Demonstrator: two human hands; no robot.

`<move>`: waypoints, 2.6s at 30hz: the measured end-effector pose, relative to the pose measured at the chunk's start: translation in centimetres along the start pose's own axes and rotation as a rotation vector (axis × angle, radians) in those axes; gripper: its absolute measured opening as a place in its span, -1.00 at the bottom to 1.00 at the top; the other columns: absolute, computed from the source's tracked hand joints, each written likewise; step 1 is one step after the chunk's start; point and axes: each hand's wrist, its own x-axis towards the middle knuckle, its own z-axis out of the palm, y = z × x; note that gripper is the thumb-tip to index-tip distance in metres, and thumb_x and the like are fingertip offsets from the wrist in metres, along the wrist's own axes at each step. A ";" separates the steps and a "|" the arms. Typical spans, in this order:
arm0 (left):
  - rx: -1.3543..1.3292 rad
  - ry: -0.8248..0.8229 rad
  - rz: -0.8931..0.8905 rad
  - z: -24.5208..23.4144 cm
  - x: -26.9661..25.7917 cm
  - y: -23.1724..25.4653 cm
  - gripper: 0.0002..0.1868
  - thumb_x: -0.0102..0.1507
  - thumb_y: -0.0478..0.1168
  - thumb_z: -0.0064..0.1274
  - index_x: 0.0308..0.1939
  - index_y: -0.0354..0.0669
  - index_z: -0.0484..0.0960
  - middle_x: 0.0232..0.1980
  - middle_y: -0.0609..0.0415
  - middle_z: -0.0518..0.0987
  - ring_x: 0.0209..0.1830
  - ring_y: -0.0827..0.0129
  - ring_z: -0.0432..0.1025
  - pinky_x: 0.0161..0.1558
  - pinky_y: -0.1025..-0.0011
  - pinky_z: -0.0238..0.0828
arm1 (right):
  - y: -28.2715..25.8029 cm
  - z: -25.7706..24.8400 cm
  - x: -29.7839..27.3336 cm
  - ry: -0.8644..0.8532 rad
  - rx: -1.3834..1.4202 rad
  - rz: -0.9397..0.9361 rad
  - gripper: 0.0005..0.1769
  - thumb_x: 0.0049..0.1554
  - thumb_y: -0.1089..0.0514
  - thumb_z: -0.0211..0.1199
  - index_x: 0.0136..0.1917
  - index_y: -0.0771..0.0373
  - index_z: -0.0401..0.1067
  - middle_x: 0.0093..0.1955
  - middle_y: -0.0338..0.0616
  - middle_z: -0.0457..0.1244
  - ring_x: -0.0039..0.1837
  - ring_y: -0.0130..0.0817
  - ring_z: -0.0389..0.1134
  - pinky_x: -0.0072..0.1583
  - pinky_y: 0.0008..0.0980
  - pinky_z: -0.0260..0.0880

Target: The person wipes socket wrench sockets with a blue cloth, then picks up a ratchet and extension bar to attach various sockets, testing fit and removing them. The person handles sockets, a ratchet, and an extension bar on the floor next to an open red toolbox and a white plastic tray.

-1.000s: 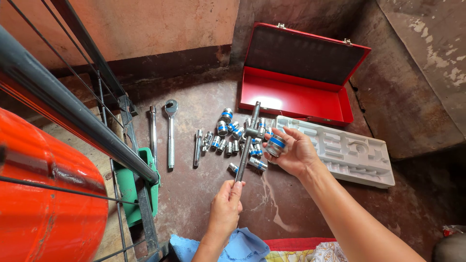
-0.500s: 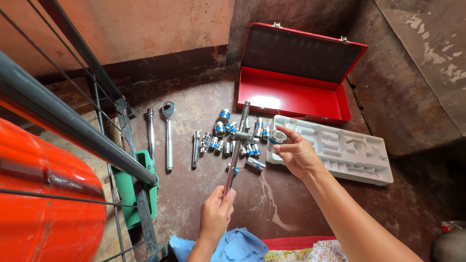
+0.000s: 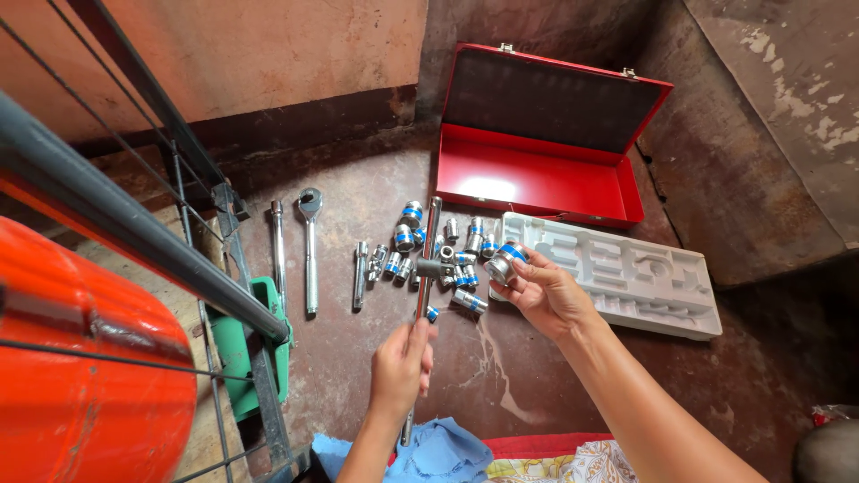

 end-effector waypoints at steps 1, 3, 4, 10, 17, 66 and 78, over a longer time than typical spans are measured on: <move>0.069 0.044 0.071 0.1 0.2 0.2 -0.62 0.35 0.04 -0.04 -0.23 -0.19 0.68 -0.66 0.25 0.39 -0.73 0.59 0.24 -0.67 0.49 0.14 | 0.3 0.3 -0.2 0.008 0.019 0.033 -0.30 -0.04 0.35 0.24 0.40 0.33 0.27 0.20 0.07 0.29 0.25 -0.11 0.35 0.28 -0.01 0.42; 0.210 0.128 0.211 0.9 0.8 0.7 -0.61 0.37 0.05 -0.04 -0.26 -0.18 0.69 -0.67 0.22 0.39 -0.69 0.59 0.26 -0.62 0.48 0.15 | 1.0 0.6 -0.6 0.028 0.058 0.096 -0.26 -0.14 0.34 0.19 0.36 0.26 0.28 0.15 0.14 0.32 0.19 -0.04 0.41 0.23 -0.05 0.50; 0.248 0.149 0.211 1.3 0.8 0.7 -0.62 0.37 0.04 -0.03 -0.27 -0.17 0.69 -0.67 0.20 0.41 -0.68 0.57 0.28 -0.61 0.45 0.17 | 1.3 0.7 -0.6 0.005 0.030 0.101 -0.32 -0.12 0.28 0.21 0.32 0.27 0.31 0.07 0.08 0.32 0.09 -0.07 0.42 0.13 -0.05 0.52; 0.346 0.117 0.194 3.1 -0.3 0.1 -0.60 0.36 0.05 -0.05 -0.33 -0.17 0.67 -0.65 0.12 0.47 -0.67 0.47 0.37 -0.56 0.37 0.29 | 5.7 1.3 0.1 -0.045 -0.256 0.111 -0.63 0.14 -0.02 0.34 0.09 0.25 0.40 -0.18 -0.17 0.32 -0.23 -0.29 0.35 -0.25 -0.25 0.36; 0.380 0.103 0.127 3.7 -1.3 -0.6 -0.57 0.36 0.07 -0.06 -0.38 -0.18 0.63 -0.63 0.09 0.52 -0.64 0.42 0.43 -0.53 0.35 0.34 | 5.3 1.5 1.4 0.007 -0.143 0.051 -0.71 0.11 -0.03 0.33 -0.02 0.21 0.50 -0.26 -0.19 0.31 -0.26 -0.32 0.35 -0.23 -0.29 0.38; 0.312 0.204 0.052 1.1 -0.8 -1.9 -0.67 0.36 0.04 -0.05 -0.01 -0.06 0.64 -0.60 0.09 0.50 -0.61 0.41 0.45 -0.53 0.33 0.37 | 4.4 -1.4 3.6 0.203 0.087 -0.036 -0.64 0.26 0.06 0.11 0.20 0.32 0.22 0.14 0.06 0.28 0.15 -0.06 0.44 0.34 0.08 0.31; -0.155 0.197 -0.059 -4.3 7.6 -9.7 -0.68 0.41 -0.06 -0.08 -0.32 -0.18 0.31 -0.63 0.16 0.27 -0.88 0.49 0.11 -0.84 0.39 0.07 | 16.1 -9.5 6.7 0.305 -0.343 0.124 -0.42 -0.01 0.42 0.28 0.30 0.31 0.33 0.08 0.02 0.30 -0.01 -0.17 0.43 -0.04 -0.16 0.54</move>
